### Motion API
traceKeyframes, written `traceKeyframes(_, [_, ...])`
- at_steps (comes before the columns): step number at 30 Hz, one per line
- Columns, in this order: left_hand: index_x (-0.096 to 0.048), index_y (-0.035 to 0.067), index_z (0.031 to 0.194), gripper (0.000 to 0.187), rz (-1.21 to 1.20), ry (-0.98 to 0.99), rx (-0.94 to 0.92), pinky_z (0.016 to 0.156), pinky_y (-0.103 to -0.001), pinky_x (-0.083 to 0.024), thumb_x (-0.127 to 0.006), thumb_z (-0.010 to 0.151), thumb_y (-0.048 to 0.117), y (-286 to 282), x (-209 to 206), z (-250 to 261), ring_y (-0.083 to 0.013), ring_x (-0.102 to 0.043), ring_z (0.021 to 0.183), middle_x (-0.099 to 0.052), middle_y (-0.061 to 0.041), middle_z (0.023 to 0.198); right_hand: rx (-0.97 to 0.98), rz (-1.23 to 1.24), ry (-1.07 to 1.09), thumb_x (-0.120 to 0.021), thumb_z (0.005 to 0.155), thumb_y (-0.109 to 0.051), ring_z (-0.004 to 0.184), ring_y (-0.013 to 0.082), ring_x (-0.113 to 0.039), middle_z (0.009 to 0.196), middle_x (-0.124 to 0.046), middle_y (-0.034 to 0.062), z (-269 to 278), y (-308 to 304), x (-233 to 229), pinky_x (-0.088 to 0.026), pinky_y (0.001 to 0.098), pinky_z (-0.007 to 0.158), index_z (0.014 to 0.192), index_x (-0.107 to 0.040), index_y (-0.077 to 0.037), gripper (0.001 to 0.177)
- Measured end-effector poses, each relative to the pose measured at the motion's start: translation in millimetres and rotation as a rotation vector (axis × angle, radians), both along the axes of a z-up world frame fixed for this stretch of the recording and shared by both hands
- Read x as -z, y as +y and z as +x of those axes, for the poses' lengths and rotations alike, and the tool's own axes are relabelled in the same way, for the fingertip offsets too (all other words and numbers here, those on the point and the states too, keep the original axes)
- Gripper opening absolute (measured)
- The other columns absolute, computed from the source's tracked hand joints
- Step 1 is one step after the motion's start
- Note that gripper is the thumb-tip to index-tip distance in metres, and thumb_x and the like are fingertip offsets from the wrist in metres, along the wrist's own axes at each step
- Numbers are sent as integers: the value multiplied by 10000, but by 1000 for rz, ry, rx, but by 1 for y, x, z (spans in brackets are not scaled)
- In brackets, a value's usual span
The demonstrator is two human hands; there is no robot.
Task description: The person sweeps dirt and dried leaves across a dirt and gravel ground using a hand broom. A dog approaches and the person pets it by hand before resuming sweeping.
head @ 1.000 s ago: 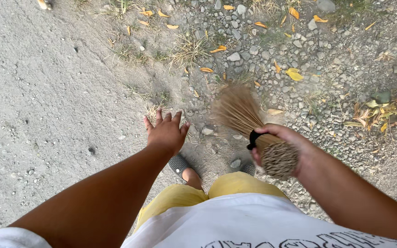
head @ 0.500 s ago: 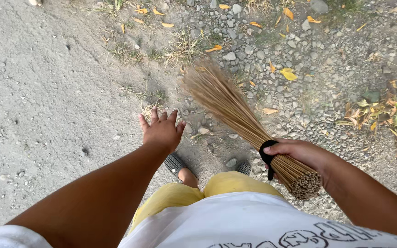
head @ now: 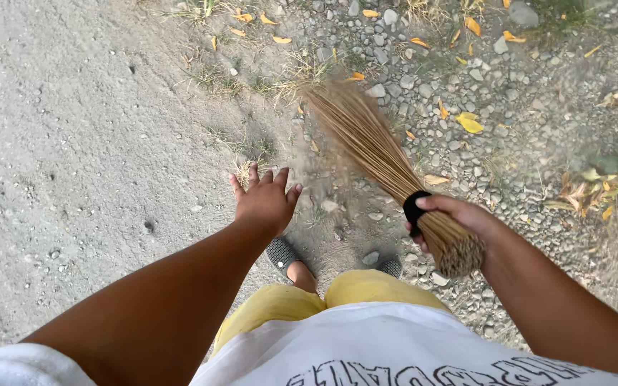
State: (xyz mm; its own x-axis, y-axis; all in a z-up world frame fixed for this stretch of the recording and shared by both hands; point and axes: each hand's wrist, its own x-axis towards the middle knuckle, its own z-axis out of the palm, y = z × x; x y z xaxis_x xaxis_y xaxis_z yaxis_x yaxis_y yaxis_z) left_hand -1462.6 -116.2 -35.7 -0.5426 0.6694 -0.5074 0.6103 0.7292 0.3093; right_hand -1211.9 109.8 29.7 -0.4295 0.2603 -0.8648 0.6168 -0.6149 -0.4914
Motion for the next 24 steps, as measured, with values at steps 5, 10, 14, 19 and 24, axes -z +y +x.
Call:
traceKeyframes(5, [-263, 225, 1596, 656, -26, -9, -33, 1199, -690, 57, -255, 1034, 563, -10, -9, 1, -344, -36, 1570, -276, -89, 1654, -34, 18, -179, -710, 850, -304, 663, 258, -670, 922, -682, 200, -21, 15, -15, -599, 351, 547, 1203, -548, 9, 498])
traceKeyframes(10, [-266, 223, 1602, 659, -13, 29, -33, 1197, -677, 43, -255, 1036, 562, -19, -20, -8, -351, -39, 1572, -283, -101, 1648, 39, -318, -64, -687, 826, -274, 659, 237, -681, 928, -659, 261, -86, 82, 24, -629, 305, 564, 1151, -509, 29, 479])
traceKeyframes(14, [-201, 224, 1607, 667, -46, 31, -69, 1184, -664, 89, -221, 1035, 566, -25, -24, -29, -332, 14, 1553, -220, -97, 1651, 152, -86, 23, -687, 860, -257, 717, 246, -687, 958, -664, 222, -120, 67, 0, -617, 313, 601, 1185, -535, 27, 458])
traceKeyframes(19, [-258, 237, 1598, 647, -36, 21, -204, 1208, -663, 76, -228, 1039, 562, -30, -28, -43, -316, -9, 1578, -258, -72, 1663, 48, -108, 62, -664, 797, -216, 707, 281, -700, 888, -693, 166, -156, -14, -20, -625, 460, 683, 1099, -579, -8, 377])
traceKeyframes(24, [-270, 225, 1600, 655, -31, 44, -273, 1206, -669, 53, -245, 1039, 562, -25, -27, -62, -331, -29, 1577, -285, -96, 1653, -65, -614, 182, -705, 829, -225, 733, 289, -692, 922, -647, 215, -225, -42, 15, -647, 429, 685, 1059, -556, 54, 391])
